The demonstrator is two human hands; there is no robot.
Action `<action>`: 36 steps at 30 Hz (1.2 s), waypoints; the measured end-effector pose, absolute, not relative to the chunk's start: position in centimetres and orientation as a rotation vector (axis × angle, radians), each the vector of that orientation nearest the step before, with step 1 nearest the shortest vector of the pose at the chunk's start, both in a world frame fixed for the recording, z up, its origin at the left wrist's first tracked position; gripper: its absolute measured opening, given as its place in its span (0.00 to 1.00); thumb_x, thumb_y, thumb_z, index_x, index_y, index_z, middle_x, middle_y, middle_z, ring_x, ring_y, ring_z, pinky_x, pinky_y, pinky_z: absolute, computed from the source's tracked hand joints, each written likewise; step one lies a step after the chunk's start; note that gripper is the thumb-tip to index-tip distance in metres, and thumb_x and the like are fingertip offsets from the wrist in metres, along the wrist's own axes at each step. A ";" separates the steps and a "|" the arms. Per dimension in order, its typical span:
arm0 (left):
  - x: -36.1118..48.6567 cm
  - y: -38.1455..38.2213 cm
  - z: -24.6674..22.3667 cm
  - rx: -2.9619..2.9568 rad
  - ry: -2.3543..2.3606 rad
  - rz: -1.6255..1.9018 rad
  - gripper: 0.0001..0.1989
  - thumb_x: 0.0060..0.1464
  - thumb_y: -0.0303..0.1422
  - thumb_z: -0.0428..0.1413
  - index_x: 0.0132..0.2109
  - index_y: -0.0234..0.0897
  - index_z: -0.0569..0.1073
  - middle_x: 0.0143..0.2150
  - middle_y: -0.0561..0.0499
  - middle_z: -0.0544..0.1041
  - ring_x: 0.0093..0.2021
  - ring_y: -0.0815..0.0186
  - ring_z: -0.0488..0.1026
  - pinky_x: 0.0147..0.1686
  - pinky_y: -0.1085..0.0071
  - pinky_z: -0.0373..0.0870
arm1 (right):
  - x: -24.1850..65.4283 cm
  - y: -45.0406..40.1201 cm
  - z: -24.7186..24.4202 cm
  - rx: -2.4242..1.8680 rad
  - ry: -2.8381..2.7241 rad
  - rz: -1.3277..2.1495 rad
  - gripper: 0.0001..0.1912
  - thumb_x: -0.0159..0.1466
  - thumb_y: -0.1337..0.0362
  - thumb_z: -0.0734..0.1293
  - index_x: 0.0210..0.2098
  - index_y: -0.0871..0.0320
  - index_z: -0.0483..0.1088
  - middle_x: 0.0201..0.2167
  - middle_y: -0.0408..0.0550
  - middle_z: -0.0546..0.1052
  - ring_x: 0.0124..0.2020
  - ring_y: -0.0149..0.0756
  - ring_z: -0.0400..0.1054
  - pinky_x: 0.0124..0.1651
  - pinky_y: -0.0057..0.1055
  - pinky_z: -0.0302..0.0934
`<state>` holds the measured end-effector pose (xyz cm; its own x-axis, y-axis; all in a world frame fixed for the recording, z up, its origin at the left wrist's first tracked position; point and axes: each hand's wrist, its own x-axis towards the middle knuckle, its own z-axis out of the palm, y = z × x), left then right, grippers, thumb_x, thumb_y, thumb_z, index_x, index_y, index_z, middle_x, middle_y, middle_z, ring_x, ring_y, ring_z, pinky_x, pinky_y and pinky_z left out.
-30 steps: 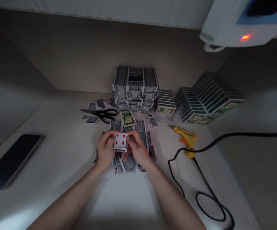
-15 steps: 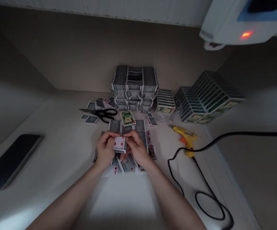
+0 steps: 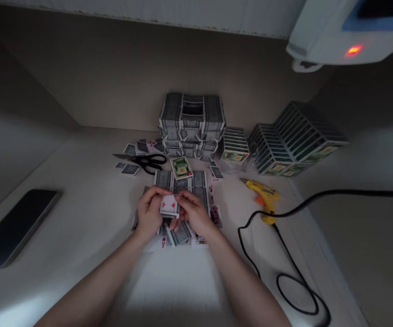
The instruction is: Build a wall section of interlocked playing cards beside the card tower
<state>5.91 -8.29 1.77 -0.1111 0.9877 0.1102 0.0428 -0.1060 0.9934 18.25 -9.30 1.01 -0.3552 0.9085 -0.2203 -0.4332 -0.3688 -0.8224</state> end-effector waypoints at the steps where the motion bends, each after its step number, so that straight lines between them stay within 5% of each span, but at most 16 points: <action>1: 5.9 -8.3 1.8 1.254 1.253 1.351 0.08 0.46 0.29 0.48 0.27 0.36 0.71 0.19 0.57 0.66 0.19 0.74 0.60 0.19 0.78 0.56 | 18.2 -9.3 1.1 -0.867 -0.845 1.858 0.11 0.58 0.57 0.63 0.34 0.57 0.60 0.12 0.37 0.71 0.10 0.32 0.65 0.11 0.23 0.59; 10: 5.9 -8.2 2.3 1.200 1.199 1.319 0.07 0.46 0.30 0.48 0.27 0.35 0.70 0.19 0.57 0.66 0.18 0.73 0.60 0.18 0.78 0.56 | 18.9 -9.0 1.2 -0.760 -0.814 1.988 0.10 0.59 0.58 0.60 0.29 0.59 0.62 0.14 0.42 0.71 0.13 0.35 0.68 0.14 0.27 0.63; 22: 6.0 -8.2 2.2 1.265 1.226 1.281 0.07 0.46 0.29 0.48 0.27 0.35 0.71 0.20 0.57 0.67 0.19 0.73 0.60 0.19 0.78 0.55 | 19.1 -8.8 0.9 -0.752 -0.699 2.178 0.26 0.63 0.49 0.53 0.19 0.62 0.63 0.13 0.46 0.70 0.13 0.33 0.67 0.15 0.26 0.64; 31: 5.7 -8.2 1.8 1.303 1.207 1.266 0.08 0.45 0.29 0.47 0.26 0.36 0.71 0.22 0.56 0.68 0.20 0.73 0.61 0.20 0.77 0.58 | 19.6 -8.8 0.8 -0.740 -0.702 2.224 0.19 0.62 0.54 0.57 0.30 0.65 0.68 0.18 0.47 0.75 0.19 0.38 0.73 0.16 0.25 0.65; 36: 5.4 -8.5 2.3 1.270 1.108 1.251 0.09 0.45 0.31 0.46 0.26 0.36 0.69 0.20 0.55 0.66 0.20 0.72 0.60 0.20 0.76 0.57 | 19.5 -8.8 0.7 -0.750 -0.689 2.244 0.18 0.62 0.54 0.59 0.26 0.64 0.66 0.14 0.44 0.72 0.18 0.37 0.72 0.14 0.23 0.63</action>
